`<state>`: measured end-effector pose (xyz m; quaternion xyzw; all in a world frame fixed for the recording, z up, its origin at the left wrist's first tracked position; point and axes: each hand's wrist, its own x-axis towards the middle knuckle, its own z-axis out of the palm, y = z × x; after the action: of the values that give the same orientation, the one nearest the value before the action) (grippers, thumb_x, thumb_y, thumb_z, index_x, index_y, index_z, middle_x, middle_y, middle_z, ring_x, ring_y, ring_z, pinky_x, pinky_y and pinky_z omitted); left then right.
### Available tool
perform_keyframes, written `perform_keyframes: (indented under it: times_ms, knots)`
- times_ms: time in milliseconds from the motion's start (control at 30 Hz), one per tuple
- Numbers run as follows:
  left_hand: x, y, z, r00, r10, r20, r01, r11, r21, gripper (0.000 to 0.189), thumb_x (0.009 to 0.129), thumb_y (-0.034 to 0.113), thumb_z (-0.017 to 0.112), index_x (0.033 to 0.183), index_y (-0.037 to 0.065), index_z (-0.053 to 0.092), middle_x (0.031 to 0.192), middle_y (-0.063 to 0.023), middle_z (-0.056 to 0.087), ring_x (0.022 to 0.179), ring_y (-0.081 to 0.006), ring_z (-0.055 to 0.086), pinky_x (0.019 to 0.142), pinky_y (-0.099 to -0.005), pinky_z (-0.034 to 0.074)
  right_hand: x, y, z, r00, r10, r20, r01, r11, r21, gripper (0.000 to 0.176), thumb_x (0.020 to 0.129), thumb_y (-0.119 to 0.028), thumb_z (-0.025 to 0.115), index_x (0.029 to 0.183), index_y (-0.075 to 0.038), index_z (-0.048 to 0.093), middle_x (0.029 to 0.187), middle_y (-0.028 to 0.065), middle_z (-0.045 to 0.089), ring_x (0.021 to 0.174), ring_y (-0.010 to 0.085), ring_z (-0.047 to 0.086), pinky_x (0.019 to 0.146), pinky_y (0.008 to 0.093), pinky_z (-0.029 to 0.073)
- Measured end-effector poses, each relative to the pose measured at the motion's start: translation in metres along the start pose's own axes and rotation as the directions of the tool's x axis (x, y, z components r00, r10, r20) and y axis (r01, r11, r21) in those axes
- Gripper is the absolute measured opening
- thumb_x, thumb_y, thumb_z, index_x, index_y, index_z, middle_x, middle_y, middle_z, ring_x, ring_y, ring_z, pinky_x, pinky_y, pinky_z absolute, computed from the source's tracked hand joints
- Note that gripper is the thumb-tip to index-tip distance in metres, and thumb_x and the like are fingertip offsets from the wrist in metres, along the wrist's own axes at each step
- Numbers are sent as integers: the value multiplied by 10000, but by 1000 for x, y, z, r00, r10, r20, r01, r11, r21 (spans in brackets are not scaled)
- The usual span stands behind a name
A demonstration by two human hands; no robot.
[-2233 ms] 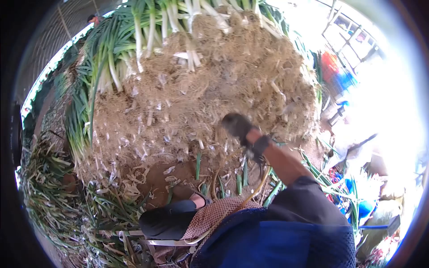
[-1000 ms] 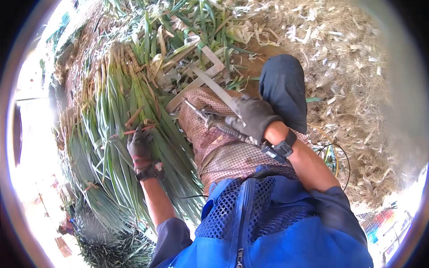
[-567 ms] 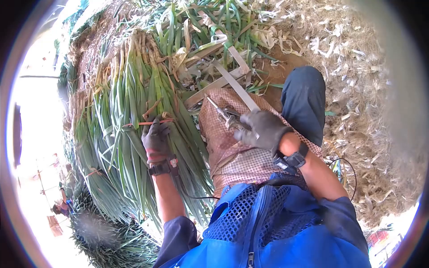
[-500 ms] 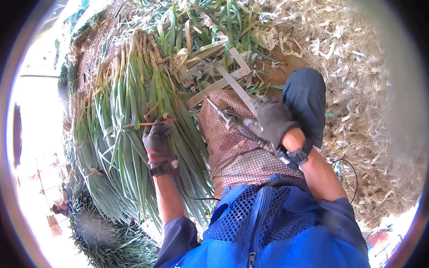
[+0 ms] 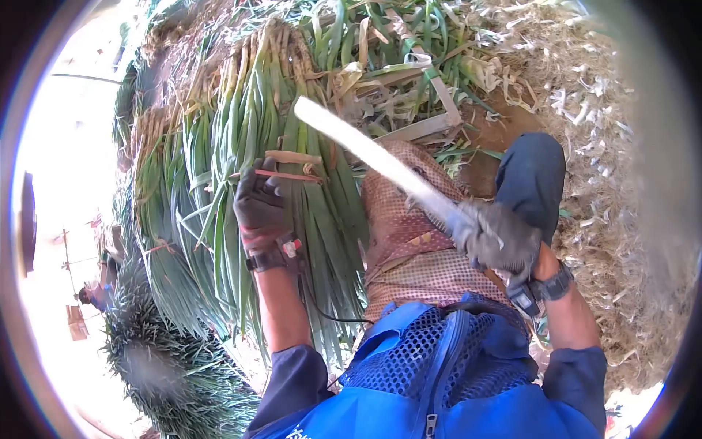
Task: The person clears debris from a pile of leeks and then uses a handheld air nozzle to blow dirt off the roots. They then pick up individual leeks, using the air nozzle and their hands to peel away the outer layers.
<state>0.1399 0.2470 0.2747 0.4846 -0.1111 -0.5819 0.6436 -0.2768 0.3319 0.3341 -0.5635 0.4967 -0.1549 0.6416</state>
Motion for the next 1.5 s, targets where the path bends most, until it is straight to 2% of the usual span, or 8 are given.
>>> perform_keyframes:
  times_ms: [500,600,733,800,867,1167,1267,1500]
  knots:
    - [-1,9,-6,951,126,-282,-54,966,251,264,1083,247,554,1134,30,696,799,-35,684,394,-100,336,388,-302,305,23,-29,28,926,247,284,-270,962,44,228,1012,-193,633,1138,-5,611,844,56,666,582,94,623,510,253,546]
    - [11,15,-36,987,133,-85,-116,976,186,288,1092,257,541,1187,28,689,840,-48,697,460,-106,400,411,-291,322,-44,41,-32,989,97,-108,-4,762,648,292,957,-178,656,1200,-21,617,826,44,633,567,93,578,480,227,512]
    - [-5,7,-7,997,23,-74,-19,998,58,327,1094,259,543,1286,25,669,887,-56,720,602,-120,554,490,-259,423,-91,26,-120,793,102,-601,-163,986,-47,227,1027,-166,544,1142,-7,659,759,45,622,561,103,594,488,296,469]
    - [-8,-24,-12,852,387,353,-507,439,742,316,1030,160,657,1307,10,676,931,-48,745,648,-87,610,591,-246,502,-97,50,-174,733,-105,-673,-382,754,-534,253,971,-119,593,1199,-34,660,844,111,696,714,282,672,674,407,542]
    - [-40,-15,27,998,-40,57,-2,800,600,334,992,107,709,1308,2,685,968,-46,753,703,-84,644,650,-238,528,-97,93,-224,704,-390,-594,-539,253,-804,307,952,-186,654,1238,-76,678,997,189,728,944,445,668,852,516,546]
    - [-71,-107,45,932,-158,327,-170,606,777,449,913,94,784,1339,16,668,1097,-87,739,912,-186,712,803,-322,584,-2,48,-360,718,-241,-653,-683,-65,-727,194,909,-177,641,1046,-107,760,1064,165,753,1015,349,732,873,460,572]
    - [-86,-109,90,614,-135,778,-788,-58,612,596,788,99,828,1361,93,667,1257,-139,706,1117,-327,688,979,-449,554,26,-13,-337,526,-139,-839,-827,144,-543,271,976,-280,643,1171,-95,670,1206,152,709,1188,322,669,1017,508,498]
    - [-93,-145,110,548,-323,771,-831,-314,459,573,725,230,809,1288,209,709,1397,-14,613,1216,-311,586,1020,-475,461,70,39,-137,728,-664,-172,231,474,-850,335,963,-265,638,1190,-38,731,1169,174,724,1047,357,685,930,450,552]
